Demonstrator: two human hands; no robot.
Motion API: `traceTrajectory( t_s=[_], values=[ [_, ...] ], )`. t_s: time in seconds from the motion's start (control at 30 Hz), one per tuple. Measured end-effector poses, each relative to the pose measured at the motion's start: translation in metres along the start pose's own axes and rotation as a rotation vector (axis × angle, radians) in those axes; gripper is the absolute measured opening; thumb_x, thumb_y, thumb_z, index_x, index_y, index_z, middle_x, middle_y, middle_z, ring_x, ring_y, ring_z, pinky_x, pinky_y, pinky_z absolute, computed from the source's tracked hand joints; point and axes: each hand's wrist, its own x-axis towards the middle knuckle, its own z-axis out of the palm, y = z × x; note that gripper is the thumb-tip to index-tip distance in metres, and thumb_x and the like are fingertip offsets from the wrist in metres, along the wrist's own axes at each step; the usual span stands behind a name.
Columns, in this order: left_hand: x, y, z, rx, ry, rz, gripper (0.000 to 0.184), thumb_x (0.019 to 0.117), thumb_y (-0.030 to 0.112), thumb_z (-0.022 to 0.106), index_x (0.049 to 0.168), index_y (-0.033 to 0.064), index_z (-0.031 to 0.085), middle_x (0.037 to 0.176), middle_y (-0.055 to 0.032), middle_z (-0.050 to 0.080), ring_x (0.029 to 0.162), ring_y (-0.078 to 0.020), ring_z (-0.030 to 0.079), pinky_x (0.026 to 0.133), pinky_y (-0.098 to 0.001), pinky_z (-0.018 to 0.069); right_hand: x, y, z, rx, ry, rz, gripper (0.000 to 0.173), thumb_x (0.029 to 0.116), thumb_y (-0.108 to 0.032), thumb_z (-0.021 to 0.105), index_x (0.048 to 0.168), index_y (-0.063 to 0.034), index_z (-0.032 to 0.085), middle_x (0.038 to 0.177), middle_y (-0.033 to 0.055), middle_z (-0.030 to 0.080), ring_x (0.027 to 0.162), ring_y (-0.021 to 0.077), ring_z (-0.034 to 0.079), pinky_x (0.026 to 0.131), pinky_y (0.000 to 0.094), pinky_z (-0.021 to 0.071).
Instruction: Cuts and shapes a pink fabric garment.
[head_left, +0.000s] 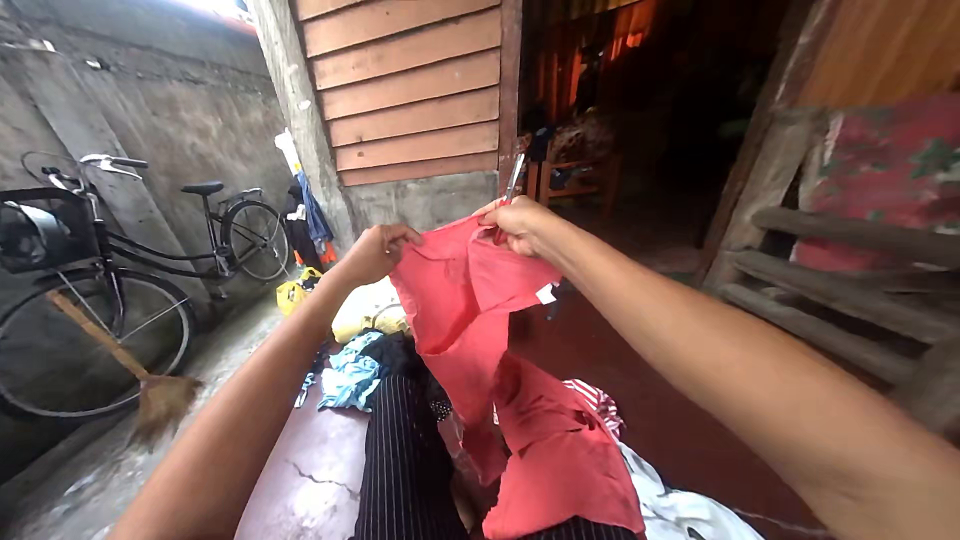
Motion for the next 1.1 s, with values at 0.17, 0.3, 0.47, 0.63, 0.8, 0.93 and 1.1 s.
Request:
traceTrajectory(
  t_s=[0.17, 0.3, 0.47, 0.63, 0.8, 0.93, 1.1],
  values=[
    [-0.004, 0.007, -0.013, -0.089, 0.034, -0.032, 0.018, 0.0965, -0.006, 0.056, 0.105, 0.0012, 0.069, 0.100, -0.0105, 0.071, 0.076, -0.0152, 0.067, 0.073, -0.0369, 0.0578, -0.009, -0.011, 0.006, 0.311, -0.034, 0.051, 0.028, 0.1002, 0.001, 0.048, 0.125, -0.0042, 0.059, 0.103, 0.0141, 0.067, 0.078, 0.0189, 0.069, 0.067, 0.0306, 0.0594],
    [-0.008, 0.013, -0.016, 0.052, -0.149, -0.068, 0.023, 0.0997, -0.001, 0.053, 0.102, 0.0040, 0.076, 0.095, -0.0102, 0.073, 0.085, -0.0184, 0.068, 0.081, -0.0435, 0.0559, -0.014, -0.016, 0.014, 0.338, -0.086, 0.091, 0.027, 0.1054, -0.009, 0.044, 0.130, -0.0059, 0.056, 0.106, 0.0182, 0.070, 0.081, 0.0281, 0.073, 0.067, 0.0410, 0.0618],
    [-0.010, 0.017, -0.002, -0.109, -0.097, -0.339, 0.053, 0.1098, 0.040, 0.036, 0.100, 0.0040, 0.074, 0.094, -0.0128, 0.072, 0.087, -0.0236, 0.068, 0.081, -0.0493, 0.0547, -0.012, -0.014, 0.028, 0.368, -0.043, 0.075, 0.031, 0.1066, -0.015, 0.045, 0.136, -0.0092, 0.053, 0.114, 0.0195, 0.069, 0.088, 0.0337, 0.073, 0.068, 0.0480, 0.0608],
    [-0.009, 0.033, -0.007, 0.109, -0.129, -0.323, 0.068, 0.0949, 0.066, 0.056, 0.090, 0.0001, 0.073, 0.087, -0.0187, 0.070, 0.085, -0.0332, 0.069, 0.081, -0.0596, 0.0532, -0.011, -0.013, 0.036, 0.350, -0.028, 0.038, 0.031, 0.1066, -0.014, 0.045, 0.136, -0.0069, 0.052, 0.114, 0.0182, 0.069, 0.087, 0.0293, 0.072, 0.069, 0.0437, 0.0598],
    [-0.006, 0.037, 0.002, 0.234, -0.184, -0.223, 0.029, 0.0924, 0.021, 0.073, 0.073, 0.0009, 0.065, 0.073, -0.0133, 0.064, 0.071, -0.0272, 0.062, 0.067, -0.0524, 0.0484, -0.010, -0.011, 0.037, 0.371, -0.025, 0.020, 0.031, 0.1061, -0.013, 0.047, 0.135, -0.0062, 0.053, 0.112, 0.0180, 0.069, 0.088, 0.0289, 0.072, 0.071, 0.0421, 0.0607],
    [-0.004, 0.012, -0.014, 0.101, -0.104, -0.255, 0.019, 0.0971, 0.015, 0.067, 0.088, -0.0002, 0.072, 0.081, -0.0138, 0.070, 0.076, -0.0246, 0.066, 0.075, -0.0512, 0.0539, -0.009, -0.005, 0.024, 0.232, 0.018, -0.070, 0.026, 0.1041, -0.012, 0.052, 0.128, -0.0059, 0.059, 0.097, 0.0161, 0.072, 0.075, 0.0250, 0.073, 0.064, 0.0384, 0.0615],
    [-0.002, 0.012, -0.037, -0.064, -0.051, -0.358, 0.018, 0.1012, 0.014, 0.062, 0.097, -0.0010, 0.071, 0.083, -0.0110, 0.069, 0.071, -0.0155, 0.065, 0.070, -0.0371, 0.0571, -0.002, -0.001, 0.007, 0.005, 0.031, -0.136, 0.020, 0.1027, -0.013, 0.059, 0.121, -0.0067, 0.064, 0.085, 0.0101, 0.066, 0.064, 0.0170, 0.066, 0.060, 0.0326, 0.0587]
  ],
)
